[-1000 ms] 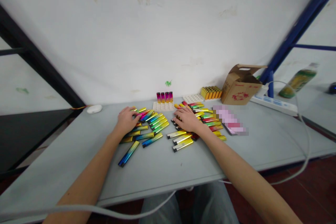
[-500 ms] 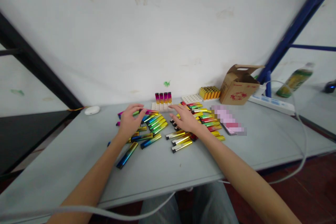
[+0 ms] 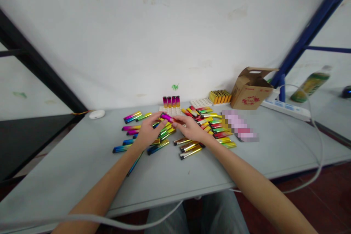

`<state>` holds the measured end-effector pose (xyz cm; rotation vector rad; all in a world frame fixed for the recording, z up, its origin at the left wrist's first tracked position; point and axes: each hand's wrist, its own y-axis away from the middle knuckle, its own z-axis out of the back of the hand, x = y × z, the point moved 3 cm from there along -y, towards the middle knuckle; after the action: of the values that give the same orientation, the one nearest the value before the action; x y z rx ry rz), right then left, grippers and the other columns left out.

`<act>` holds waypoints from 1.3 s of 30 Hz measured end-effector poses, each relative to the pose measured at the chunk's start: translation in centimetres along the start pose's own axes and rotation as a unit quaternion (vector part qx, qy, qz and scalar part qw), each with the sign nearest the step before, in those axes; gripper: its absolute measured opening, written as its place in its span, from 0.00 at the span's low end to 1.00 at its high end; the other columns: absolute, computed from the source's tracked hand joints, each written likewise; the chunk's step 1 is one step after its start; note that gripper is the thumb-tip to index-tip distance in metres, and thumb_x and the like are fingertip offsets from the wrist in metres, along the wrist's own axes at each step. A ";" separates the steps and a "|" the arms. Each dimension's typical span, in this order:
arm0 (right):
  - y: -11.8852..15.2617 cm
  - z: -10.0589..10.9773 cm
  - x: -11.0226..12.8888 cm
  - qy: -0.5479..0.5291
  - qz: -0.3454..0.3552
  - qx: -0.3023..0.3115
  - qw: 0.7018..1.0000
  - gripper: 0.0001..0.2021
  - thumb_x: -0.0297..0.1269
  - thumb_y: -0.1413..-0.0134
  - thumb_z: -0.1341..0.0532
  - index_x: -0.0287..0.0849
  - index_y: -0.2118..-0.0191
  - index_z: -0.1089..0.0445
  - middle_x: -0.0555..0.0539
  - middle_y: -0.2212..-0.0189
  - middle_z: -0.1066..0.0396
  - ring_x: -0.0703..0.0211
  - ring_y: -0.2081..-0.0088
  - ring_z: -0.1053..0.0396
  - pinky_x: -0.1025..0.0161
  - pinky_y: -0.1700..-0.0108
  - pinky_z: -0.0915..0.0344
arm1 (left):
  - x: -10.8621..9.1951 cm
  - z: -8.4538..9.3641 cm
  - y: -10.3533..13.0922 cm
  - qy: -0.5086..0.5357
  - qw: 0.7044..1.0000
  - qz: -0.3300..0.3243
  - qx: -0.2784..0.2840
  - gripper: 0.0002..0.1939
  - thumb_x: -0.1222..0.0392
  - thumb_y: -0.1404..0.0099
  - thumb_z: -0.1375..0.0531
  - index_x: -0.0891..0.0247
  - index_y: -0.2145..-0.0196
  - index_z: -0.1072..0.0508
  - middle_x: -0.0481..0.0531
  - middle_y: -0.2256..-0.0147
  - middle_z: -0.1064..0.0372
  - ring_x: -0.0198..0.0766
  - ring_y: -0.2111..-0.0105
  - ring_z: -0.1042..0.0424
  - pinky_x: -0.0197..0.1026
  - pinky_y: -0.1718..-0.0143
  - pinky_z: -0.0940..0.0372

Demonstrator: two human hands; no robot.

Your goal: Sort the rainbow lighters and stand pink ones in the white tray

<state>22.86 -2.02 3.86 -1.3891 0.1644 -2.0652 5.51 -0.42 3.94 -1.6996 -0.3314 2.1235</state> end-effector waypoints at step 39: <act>-0.4 0.6 -1.0 -0.280 -0.155 -0.049 0.946 0.19 0.46 0.36 0.52 0.43 0.51 0.30 0.43 0.49 0.29 0.55 0.49 0.31 0.54 0.46 0.36 | -1.5 -1.3 1.9 0.467 0.796 0.325 0.205 0.06 0.59 0.38 0.44 0.63 0.71 0.35 0.42 0.83 0.46 0.28 0.87 0.45 0.31 0.84 0.45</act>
<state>23.47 -1.00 3.50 -2.1149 -0.2067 -1.8201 6.73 -2.88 4.14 -2.4838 1.0445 1.2172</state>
